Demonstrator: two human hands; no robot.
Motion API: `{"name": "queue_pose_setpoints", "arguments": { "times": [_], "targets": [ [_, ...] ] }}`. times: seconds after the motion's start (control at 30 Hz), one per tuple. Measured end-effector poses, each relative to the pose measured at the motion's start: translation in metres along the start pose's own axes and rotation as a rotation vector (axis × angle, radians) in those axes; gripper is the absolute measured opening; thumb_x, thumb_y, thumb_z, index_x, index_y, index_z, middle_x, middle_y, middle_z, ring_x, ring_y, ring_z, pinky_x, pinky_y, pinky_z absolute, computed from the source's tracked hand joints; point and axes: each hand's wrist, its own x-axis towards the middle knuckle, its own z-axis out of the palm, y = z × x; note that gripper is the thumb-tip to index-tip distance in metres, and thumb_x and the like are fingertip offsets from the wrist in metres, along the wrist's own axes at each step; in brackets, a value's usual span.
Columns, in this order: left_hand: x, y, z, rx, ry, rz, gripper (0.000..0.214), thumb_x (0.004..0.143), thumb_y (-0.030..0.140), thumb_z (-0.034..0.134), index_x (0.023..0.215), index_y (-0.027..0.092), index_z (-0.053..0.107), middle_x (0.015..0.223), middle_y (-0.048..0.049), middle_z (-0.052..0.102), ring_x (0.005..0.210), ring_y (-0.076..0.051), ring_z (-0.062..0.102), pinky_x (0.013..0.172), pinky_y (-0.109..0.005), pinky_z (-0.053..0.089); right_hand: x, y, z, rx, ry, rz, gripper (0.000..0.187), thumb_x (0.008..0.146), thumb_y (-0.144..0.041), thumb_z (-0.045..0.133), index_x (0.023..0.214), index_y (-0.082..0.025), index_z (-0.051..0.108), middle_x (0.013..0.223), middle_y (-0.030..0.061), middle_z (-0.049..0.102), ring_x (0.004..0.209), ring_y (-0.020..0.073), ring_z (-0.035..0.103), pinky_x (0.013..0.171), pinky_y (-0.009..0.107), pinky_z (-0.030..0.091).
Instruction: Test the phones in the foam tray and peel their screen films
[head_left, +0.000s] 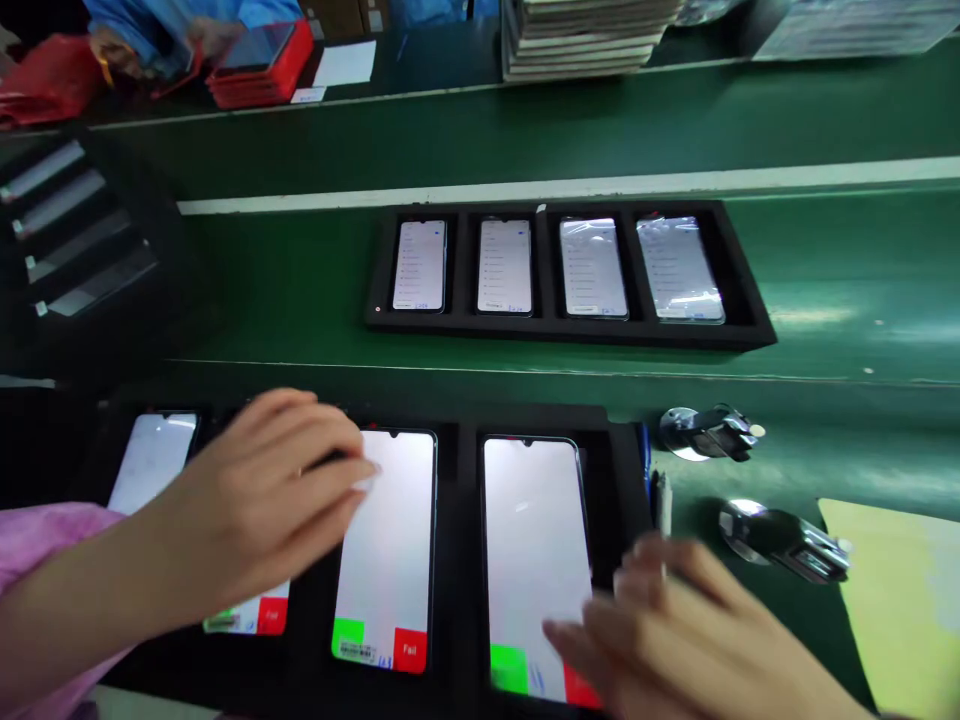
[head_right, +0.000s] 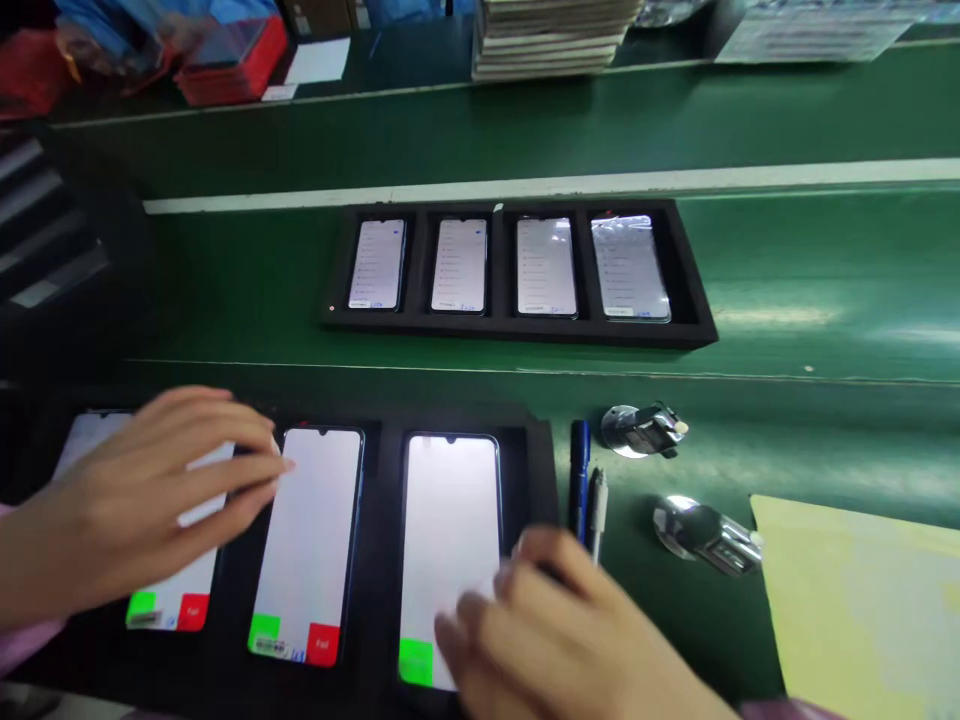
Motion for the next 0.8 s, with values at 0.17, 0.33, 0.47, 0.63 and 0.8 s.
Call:
{"name": "queue_pose_setpoints", "arguments": {
  "times": [0.17, 0.33, 0.47, 0.63, 0.8],
  "targets": [
    [-0.009, -0.02, 0.012, 0.229, -0.055, -0.23, 0.036, 0.112, 0.043, 0.05, 0.118, 0.025, 0.08, 0.136, -0.014, 0.071, 0.124, -0.04, 0.066, 0.098, -0.061, 0.052, 0.057, 0.037, 0.001, -0.262, 0.074, 0.199, 0.01, 0.113, -0.024, 0.053, 0.104, -0.023, 0.057, 0.096, 0.0046, 0.074, 0.08, 0.0227, 0.06, 0.071, 0.039, 0.045],
    [-0.002, -0.029, 0.023, 0.099, -0.008, -0.283, 0.029, 0.106, 0.05, 0.059, 0.106, 0.031, 0.082, 0.134, -0.0074, 0.072, 0.128, -0.038, 0.064, 0.11, -0.065, 0.049, 0.056, 0.034, 0.005, -0.406, 0.018, 0.326, 0.017, 0.113, -0.031, 0.045, 0.108, -0.022, 0.059, 0.089, 0.0083, 0.074, 0.086, 0.0304, 0.061, 0.072, 0.042, 0.04],
    [0.003, -0.034, 0.018, 0.064, -0.001, -0.275, 0.027, 0.103, 0.052, 0.062, 0.1, 0.035, 0.083, 0.132, -0.0039, 0.074, 0.129, -0.038, 0.063, 0.117, -0.069, 0.046, 0.055, 0.033, 0.008, -0.3, 0.074, 0.397, 0.022, 0.112, -0.035, 0.042, 0.114, -0.021, 0.06, 0.096, 0.0084, 0.074, 0.091, 0.029, 0.063, 0.078, 0.043, 0.046],
    [0.009, -0.044, 0.021, 0.028, 0.012, -0.224, 0.024, 0.101, 0.049, 0.066, 0.097, 0.035, 0.085, 0.13, -0.0048, 0.076, 0.128, -0.039, 0.065, 0.121, -0.078, 0.039, 0.051, 0.033, 0.011, -0.231, 0.187, 0.401, 0.016, 0.11, -0.034, 0.051, 0.109, -0.022, 0.062, 0.098, 0.0044, 0.074, 0.093, 0.0244, 0.069, 0.083, 0.041, 0.054],
    [0.018, -0.04, 0.023, -0.024, 0.116, -0.125, 0.013, 0.094, 0.031, 0.076, 0.082, 0.031, 0.082, 0.119, -0.0025, 0.079, 0.125, -0.037, 0.068, 0.121, -0.074, 0.04, 0.034, 0.007, 0.005, -0.141, 0.21, 0.349, 0.008, 0.111, -0.03, 0.058, 0.106, -0.024, 0.061, 0.097, 0.0017, 0.073, 0.078, 0.0177, 0.066, 0.072, 0.034, 0.053]
  ]
}}
